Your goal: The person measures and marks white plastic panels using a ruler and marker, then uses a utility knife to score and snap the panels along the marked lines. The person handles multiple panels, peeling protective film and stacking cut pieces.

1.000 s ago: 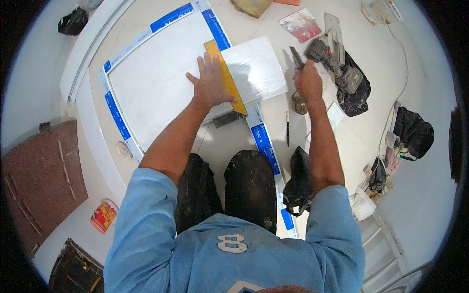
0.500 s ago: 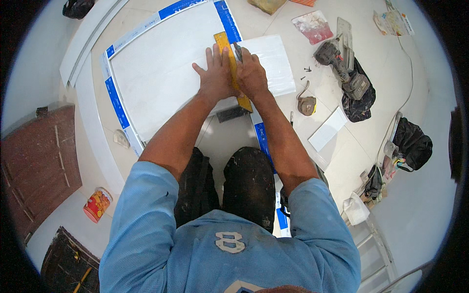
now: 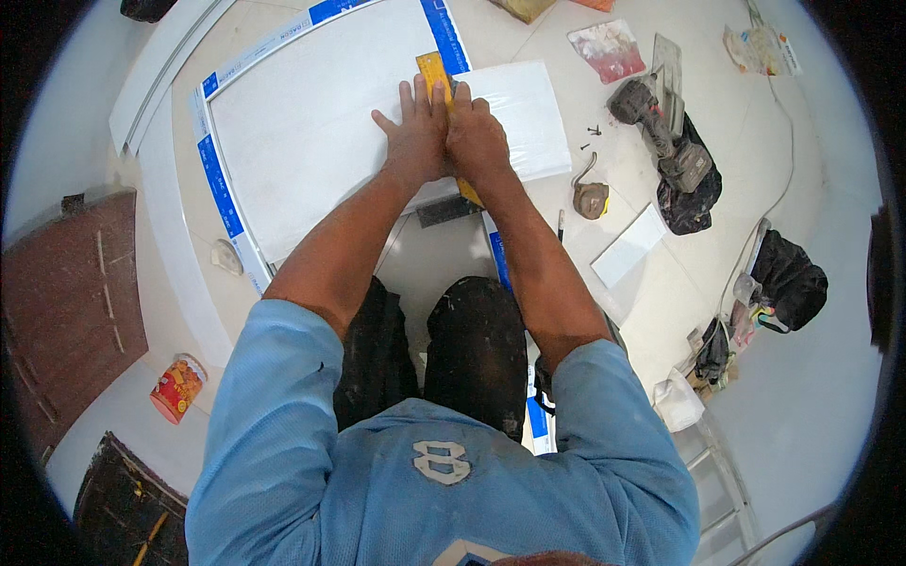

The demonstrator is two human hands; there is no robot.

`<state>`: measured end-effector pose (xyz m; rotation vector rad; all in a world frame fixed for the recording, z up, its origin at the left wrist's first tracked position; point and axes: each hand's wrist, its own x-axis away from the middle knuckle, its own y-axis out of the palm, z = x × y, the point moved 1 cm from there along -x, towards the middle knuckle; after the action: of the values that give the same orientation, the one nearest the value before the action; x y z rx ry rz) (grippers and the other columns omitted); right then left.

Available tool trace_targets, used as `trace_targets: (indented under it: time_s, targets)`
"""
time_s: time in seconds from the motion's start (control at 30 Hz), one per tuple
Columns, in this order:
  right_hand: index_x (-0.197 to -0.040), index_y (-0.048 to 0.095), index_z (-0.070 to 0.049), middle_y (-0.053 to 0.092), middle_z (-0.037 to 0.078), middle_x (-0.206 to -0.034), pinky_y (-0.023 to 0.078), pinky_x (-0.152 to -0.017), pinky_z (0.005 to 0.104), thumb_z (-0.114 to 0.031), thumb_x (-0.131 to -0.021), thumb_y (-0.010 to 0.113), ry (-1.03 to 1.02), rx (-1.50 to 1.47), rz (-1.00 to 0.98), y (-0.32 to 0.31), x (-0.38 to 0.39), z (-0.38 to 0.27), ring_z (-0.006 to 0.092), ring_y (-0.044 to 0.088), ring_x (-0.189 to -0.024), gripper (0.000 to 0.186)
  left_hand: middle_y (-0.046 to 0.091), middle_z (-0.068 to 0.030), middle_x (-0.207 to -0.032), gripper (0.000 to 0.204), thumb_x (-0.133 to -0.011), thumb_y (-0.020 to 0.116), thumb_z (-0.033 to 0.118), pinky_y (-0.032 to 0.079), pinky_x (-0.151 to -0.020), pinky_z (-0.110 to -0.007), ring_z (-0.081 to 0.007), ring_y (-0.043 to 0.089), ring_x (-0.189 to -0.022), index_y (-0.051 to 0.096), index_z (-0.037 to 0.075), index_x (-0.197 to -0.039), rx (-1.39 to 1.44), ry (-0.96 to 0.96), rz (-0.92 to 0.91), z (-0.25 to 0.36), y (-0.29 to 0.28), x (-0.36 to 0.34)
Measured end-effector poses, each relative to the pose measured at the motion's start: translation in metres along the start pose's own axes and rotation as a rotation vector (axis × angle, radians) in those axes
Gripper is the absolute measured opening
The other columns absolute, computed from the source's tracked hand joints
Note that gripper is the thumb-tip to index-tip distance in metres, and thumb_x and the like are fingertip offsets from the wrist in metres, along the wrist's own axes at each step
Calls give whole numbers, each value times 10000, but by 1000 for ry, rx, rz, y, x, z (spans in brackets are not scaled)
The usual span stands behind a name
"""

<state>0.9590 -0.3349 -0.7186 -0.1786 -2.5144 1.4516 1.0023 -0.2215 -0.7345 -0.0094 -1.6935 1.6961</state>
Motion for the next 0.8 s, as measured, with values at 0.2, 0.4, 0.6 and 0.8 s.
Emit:
trace_targets:
  time_s: [0.2,0.4,0.6,0.8]
  targets:
    - [-1497,471,69,698,276,-1069,668,-760,486,-178,-1073,606,-5,3,2,-1,2,-2,413,789,-907,509,-41,-291,-1814,1551,-702,963,658,191,-1117,-951,-524,-2,-1673,-14,77,-1757,29,-3,-18,1,-3,0]
    - [-1498,471,80,697,281,-1075,670,-745,470,-164,-1071,611,-7,5,9,4,8,2,414,790,-906,511,-7,-287,-1813,1505,-719,947,660,194,-1111,-956,-527,23,-1670,28,70,-1755,22,-2,3,1,-3,2]
    - [-1514,460,91,693,290,-1080,666,-734,479,-138,-1071,608,-30,-14,34,3,19,3,425,786,-901,520,35,-274,-1815,1394,-802,877,673,175,-1109,-959,-513,33,-1672,68,58,-1757,-41,-6,45,0,6,-2]
    - [-1520,445,90,684,295,-1094,660,-739,502,-119,-1061,614,-15,-60,10,-2,36,6,445,774,-914,532,72,-285,-1809,1341,-831,868,637,172,-1101,-964,-519,62,-1669,88,57,-1755,-19,-4,133,-1,14,-4]
